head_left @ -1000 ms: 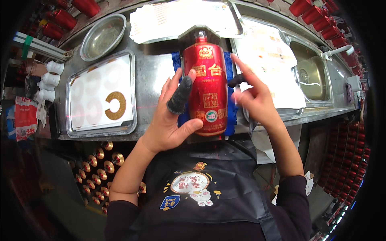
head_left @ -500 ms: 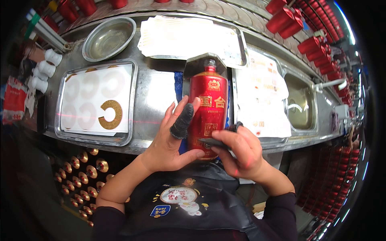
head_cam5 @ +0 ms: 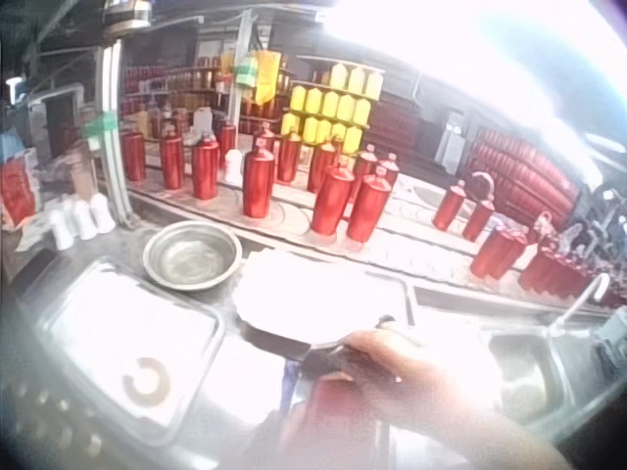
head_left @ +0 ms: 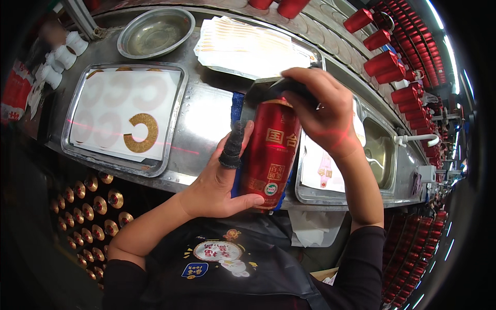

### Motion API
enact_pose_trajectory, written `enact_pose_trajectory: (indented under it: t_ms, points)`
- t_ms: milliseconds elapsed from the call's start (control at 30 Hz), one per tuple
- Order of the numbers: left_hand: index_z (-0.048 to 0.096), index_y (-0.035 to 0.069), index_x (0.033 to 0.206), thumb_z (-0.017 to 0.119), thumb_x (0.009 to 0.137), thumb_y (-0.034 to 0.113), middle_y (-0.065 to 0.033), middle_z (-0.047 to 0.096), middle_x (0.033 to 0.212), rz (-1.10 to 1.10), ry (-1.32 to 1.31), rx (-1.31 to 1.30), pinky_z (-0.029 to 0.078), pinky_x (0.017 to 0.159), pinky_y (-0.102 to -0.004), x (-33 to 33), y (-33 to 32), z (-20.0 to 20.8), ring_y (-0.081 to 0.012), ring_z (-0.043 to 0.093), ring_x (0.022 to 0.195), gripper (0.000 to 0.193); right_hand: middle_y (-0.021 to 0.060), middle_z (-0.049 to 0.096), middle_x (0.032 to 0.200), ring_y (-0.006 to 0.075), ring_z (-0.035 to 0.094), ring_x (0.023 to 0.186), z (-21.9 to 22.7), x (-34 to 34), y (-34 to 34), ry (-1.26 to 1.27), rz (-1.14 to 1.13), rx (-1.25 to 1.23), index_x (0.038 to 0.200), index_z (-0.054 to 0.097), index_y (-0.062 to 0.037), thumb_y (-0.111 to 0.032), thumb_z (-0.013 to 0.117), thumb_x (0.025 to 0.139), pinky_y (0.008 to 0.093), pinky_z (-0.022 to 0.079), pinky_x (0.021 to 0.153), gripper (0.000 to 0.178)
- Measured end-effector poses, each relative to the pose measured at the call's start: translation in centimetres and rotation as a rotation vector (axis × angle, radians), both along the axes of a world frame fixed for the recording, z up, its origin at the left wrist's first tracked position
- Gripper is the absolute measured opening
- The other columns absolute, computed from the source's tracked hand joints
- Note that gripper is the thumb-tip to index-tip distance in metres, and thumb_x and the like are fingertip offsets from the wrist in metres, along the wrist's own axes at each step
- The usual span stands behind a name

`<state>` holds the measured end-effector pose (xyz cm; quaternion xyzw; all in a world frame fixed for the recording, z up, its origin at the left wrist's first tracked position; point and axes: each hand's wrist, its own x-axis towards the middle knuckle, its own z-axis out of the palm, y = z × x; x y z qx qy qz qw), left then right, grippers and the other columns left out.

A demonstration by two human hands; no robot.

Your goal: The person picks up red cylindrical bottles from a tray, wipes them with a blue cloth, and applies gold circular labels to the necks. They smooth the labels with a tool and place the finished bottles back on the tray.

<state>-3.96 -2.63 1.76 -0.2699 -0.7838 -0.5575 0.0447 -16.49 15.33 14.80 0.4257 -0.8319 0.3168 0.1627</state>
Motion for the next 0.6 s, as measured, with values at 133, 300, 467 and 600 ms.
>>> enact_pose_trajectory:
  t_ms: [133, 300, 467, 600]
  points:
    - [0.004, 0.011, 0.162, 0.084, 0.078, 0.039, -0.0248, 0.015, 0.166, 0.005, -0.048, 0.115, 0.020, 0.121, -0.0553, 0.3, 0.3, 0.0, -0.0461, 0.024, 0.150, 0.119, 0.0112, 0.073, 0.088, 0.0181, 0.069, 0.068, -2.3, 4.8, 2.5, 0.026, 0.066, -0.239, 0.112, 0.067, 0.0008, 0.001, 0.076, 0.081, 0.0288, 0.055, 0.059, 0.032]
    - [0.023, 0.010, 0.160, 0.077, 0.086, 0.041, -0.0306, 0.023, 0.162, 0.061, -0.014, 0.057, 0.022, 0.119, -0.0582, -0.4, 1.1, 1.0, -0.0462, 0.030, 0.148, 0.097, 0.0103, 0.070, 0.087, 0.0131, 0.066, 0.070, -8.0, 6.0, 6.5, -0.096, -0.263, -0.168, 0.112, 0.066, 0.0018, 0.001, 0.075, 0.085, 0.0247, 0.052, 0.062, 0.029]
    - [0.061, 0.005, 0.136, 0.068, 0.093, 0.044, -0.0356, 0.032, 0.156, 0.156, 0.035, -0.085, 0.027, 0.115, -0.0593, -1.5, 1.5, 1.8, -0.0482, 0.038, 0.143, 0.059, 0.0105, 0.071, 0.091, 0.0135, 0.068, 0.078, -7.5, 3.3, 6.2, 0.053, -0.168, -0.392, 0.112, 0.066, 0.0009, -0.002, 0.077, 0.086, 0.0237, 0.054, 0.069, 0.028]
    - [0.064, 0.002, 0.132, 0.065, 0.097, 0.036, -0.0334, 0.037, 0.154, 0.190, -0.001, 0.040, 0.032, 0.114, -0.0527, -1.8, 1.7, 1.8, -0.0483, 0.046, 0.135, 0.049, 0.0111, 0.071, 0.091, 0.0149, 0.069, 0.073, -5.8, 4.3, 5.5, -0.067, -0.371, -0.264, 0.110, 0.067, -0.0002, 0.003, 0.075, 0.084, 0.0250, 0.056, 0.067, 0.028]
